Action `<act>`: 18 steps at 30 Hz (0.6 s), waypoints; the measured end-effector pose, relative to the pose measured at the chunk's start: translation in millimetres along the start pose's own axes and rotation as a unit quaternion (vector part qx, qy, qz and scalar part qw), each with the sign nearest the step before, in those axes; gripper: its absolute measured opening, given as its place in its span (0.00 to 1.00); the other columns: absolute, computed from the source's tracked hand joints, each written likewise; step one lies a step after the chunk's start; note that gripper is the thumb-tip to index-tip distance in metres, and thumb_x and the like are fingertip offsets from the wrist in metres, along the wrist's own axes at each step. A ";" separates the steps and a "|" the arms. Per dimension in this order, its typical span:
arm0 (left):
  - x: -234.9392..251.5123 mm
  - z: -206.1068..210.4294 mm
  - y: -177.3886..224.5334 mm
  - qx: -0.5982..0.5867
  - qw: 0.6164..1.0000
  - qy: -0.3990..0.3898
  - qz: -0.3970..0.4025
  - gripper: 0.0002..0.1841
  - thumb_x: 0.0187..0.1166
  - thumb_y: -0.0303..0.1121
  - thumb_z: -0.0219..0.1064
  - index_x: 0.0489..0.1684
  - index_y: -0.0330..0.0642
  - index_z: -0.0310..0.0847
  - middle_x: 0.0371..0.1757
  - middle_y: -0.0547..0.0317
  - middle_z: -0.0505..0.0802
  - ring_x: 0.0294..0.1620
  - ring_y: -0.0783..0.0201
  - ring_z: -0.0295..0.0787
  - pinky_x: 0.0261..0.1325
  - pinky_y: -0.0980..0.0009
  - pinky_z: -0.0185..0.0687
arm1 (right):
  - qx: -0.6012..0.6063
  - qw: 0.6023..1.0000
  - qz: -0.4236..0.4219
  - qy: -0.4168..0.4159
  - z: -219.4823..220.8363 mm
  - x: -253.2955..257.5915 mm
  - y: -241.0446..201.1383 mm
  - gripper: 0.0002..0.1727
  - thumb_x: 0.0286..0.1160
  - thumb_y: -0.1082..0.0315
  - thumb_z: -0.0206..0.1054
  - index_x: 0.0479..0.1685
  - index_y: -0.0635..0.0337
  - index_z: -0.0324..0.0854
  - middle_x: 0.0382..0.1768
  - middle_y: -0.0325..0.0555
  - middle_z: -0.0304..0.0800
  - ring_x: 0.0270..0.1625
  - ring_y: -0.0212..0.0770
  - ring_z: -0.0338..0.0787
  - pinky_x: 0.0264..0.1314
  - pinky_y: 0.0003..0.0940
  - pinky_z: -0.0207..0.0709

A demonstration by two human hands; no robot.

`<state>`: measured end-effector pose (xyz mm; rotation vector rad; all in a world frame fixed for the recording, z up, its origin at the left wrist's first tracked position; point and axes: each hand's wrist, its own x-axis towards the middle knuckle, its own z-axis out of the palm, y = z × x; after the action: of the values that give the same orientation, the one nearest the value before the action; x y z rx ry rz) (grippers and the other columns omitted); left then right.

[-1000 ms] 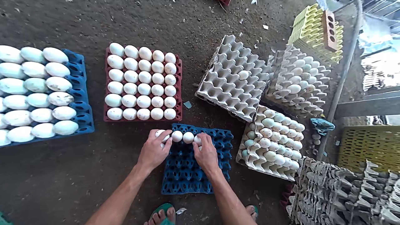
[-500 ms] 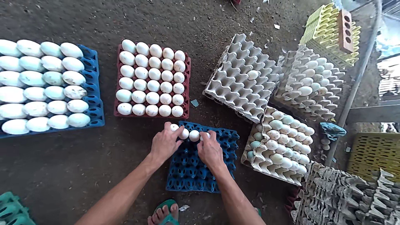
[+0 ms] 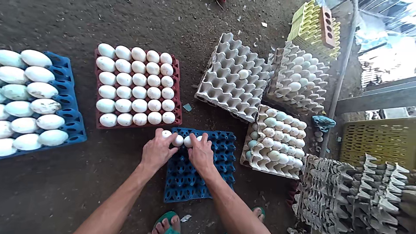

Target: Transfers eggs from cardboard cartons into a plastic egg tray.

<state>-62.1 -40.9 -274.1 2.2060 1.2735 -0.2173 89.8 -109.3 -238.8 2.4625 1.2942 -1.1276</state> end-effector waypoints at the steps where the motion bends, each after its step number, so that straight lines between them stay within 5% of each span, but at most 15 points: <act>1: -0.2 0.5 -0.2 -0.003 1.000 0.001 0.000 0.27 0.71 0.47 0.78 0.72 0.61 0.84 0.75 0.27 0.76 0.48 0.33 0.90 0.43 0.40 0.85 | 0.014 1.000 -0.005 0.000 -1.0 0.1 2.5 0.35 0.79 0.65 0.66 0.87 0.33 0.67 0.85 0.68 0.58 0.72 0.68 0.79 0.55 0.52 0.87; 8: -2.0 2.0 -1.4 -0.028 0.999 -0.015 -0.014 0.28 0.74 0.48 0.76 0.76 0.62 0.81 0.77 0.27 0.74 0.49 0.34 0.90 0.45 0.40 0.86 | 0.222 0.968 -0.066 0.091 -3.7 -3.1 42.7 0.32 0.73 0.65 0.71 0.81 0.56 0.75 0.77 0.62 0.74 0.73 0.56 0.82 0.71 0.47 0.80; 12: -5.1 2.5 -6.6 -0.091 0.996 -0.012 -0.017 0.28 0.75 0.48 0.75 0.77 0.61 0.80 0.77 0.27 0.74 0.49 0.34 0.90 0.46 0.39 0.86 | 0.304 0.939 0.010 0.160 -7.2 -6.8 69.3 0.25 0.69 0.59 0.76 0.61 0.66 0.82 0.59 0.63 0.81 0.61 0.55 0.83 0.63 0.50 0.78; 15: -11.5 2.0 -12.3 -0.152 0.988 0.032 0.022 0.24 0.76 0.41 0.66 0.73 0.54 0.84 0.72 0.27 0.79 0.51 0.33 0.90 0.47 0.38 0.84 | 0.265 0.954 0.024 0.138 -8.6 -7.7 73.5 0.32 0.63 0.66 0.75 0.72 0.64 0.76 0.67 0.65 0.75 0.68 0.57 0.79 0.67 0.48 0.77; 18: -19.1 -7.9 -10.4 -0.186 0.977 0.082 0.058 0.24 0.79 0.38 0.57 0.75 0.50 0.82 0.68 0.31 0.82 0.54 0.37 0.89 0.49 0.41 0.84 | 0.201 0.965 -0.017 0.171 -2.4 -4.7 75.9 0.30 0.69 0.69 0.72 0.75 0.64 0.77 0.71 0.65 0.79 0.71 0.58 0.82 0.70 0.48 0.79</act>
<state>-82.0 -46.7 -263.9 1.9934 1.1554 0.2365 146.8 -158.4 -249.7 3.0551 1.2976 -1.0981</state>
